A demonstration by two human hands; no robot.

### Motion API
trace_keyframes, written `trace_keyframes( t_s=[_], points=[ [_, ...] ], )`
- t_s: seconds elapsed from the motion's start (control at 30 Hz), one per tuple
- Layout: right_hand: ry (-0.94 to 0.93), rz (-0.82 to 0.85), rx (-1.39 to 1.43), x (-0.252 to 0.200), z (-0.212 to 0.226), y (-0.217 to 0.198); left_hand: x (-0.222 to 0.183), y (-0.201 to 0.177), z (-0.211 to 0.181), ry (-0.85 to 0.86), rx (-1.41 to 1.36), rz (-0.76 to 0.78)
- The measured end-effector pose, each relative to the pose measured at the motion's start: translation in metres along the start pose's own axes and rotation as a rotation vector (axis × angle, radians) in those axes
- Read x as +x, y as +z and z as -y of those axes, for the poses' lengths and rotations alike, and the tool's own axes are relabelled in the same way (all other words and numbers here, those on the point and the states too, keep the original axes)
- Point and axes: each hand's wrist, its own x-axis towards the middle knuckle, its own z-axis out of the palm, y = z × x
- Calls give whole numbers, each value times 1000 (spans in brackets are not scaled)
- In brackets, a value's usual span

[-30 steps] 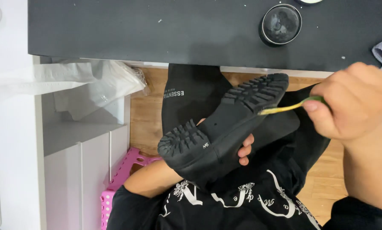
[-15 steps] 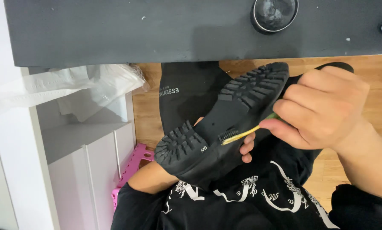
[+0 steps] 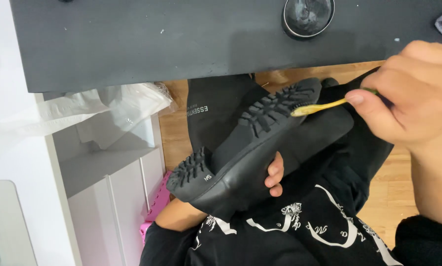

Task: Applying polish and detailing black leather boots using a brush and toothbrush.

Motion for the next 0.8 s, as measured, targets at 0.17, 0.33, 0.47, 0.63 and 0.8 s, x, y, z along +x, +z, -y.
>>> trace_keyframes(
  t_s=[0.17, 0.33, 0.47, 0.63, 0.8],
  points=[
    [17, -95, -1, 39, 47, 2, -6, 12, 0, -14, 94, -256],
    [85, -44, -20, 25, 37, 9, -9, 16, -2, -49, 98, -255],
    [23, -65, 8, 51, 67, 2, -16, 12, -1, -70, 105, -312],
    [-1, -19, -9, 31, 46, 3, -12, 9, -8, -110, 82, -282],
    [-14, -32, 3, 36, 57, -2, -20, -11, -1, -151, 47, -169]
  ],
)
